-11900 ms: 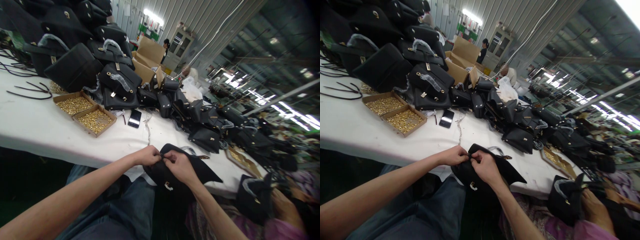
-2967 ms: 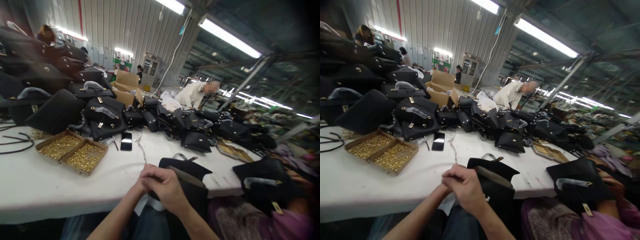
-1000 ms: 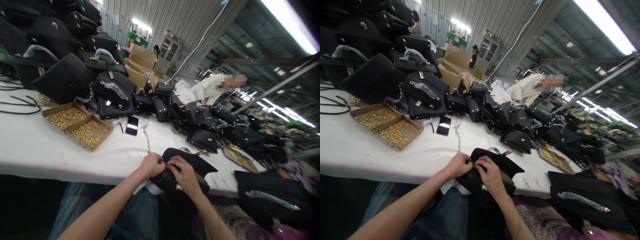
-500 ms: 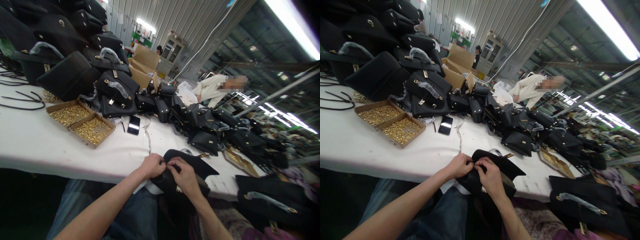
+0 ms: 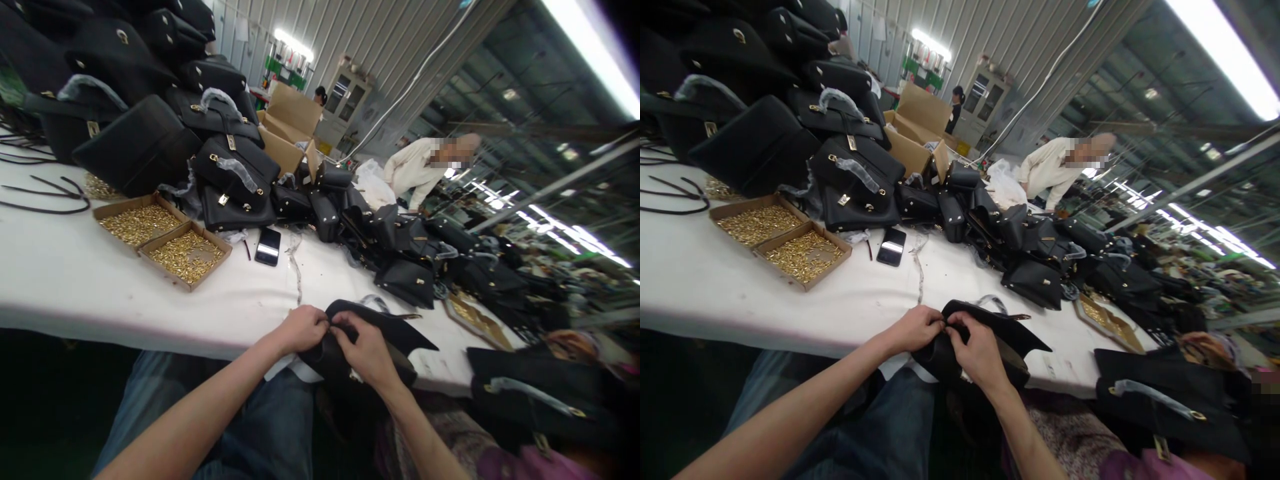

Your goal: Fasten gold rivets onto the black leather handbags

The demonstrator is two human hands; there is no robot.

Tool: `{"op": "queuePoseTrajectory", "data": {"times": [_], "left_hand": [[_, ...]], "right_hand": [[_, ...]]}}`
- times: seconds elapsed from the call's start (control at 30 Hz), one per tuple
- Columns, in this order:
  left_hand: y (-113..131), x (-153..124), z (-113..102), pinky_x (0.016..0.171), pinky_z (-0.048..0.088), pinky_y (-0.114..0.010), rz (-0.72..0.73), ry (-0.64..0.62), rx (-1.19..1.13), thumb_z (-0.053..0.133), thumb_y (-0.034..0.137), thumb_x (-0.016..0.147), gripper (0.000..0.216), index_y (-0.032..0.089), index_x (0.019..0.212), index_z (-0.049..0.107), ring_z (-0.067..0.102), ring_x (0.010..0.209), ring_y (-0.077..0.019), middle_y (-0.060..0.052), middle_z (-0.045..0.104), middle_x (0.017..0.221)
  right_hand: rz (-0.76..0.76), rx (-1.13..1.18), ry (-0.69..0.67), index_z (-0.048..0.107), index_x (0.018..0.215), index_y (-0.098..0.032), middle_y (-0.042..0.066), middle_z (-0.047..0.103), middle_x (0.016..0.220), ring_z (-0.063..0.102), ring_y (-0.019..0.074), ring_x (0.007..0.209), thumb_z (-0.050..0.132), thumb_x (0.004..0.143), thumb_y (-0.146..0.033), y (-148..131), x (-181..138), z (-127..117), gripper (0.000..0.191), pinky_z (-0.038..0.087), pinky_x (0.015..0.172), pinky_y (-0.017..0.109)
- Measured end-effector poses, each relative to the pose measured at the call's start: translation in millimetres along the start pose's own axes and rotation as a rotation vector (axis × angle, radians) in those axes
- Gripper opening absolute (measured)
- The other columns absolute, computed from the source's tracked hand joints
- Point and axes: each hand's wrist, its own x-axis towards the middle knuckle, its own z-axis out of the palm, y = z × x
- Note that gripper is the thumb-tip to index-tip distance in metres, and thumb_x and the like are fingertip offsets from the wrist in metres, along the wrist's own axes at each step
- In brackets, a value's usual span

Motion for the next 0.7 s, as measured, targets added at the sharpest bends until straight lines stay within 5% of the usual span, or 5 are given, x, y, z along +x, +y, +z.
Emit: {"op": "queuePoseTrajectory", "data": {"times": [0.7], "left_hand": [[2,-15,2,0.07,0.036,-0.03,-0.071,0.059,-0.272,0.046,0.045,0.106,0.042,0.016,0.081,0.062,0.059,0.08,-0.0176,-0.003,0.065,0.081]], "right_hand": [[0.037,0.002,0.062,0.071,0.111,-0.022,0.005,0.076,0.109,0.072,0.024,0.103,0.062,0.099,-0.03,-17,-2,9,0.017,0.054,0.095,0.037]]}}
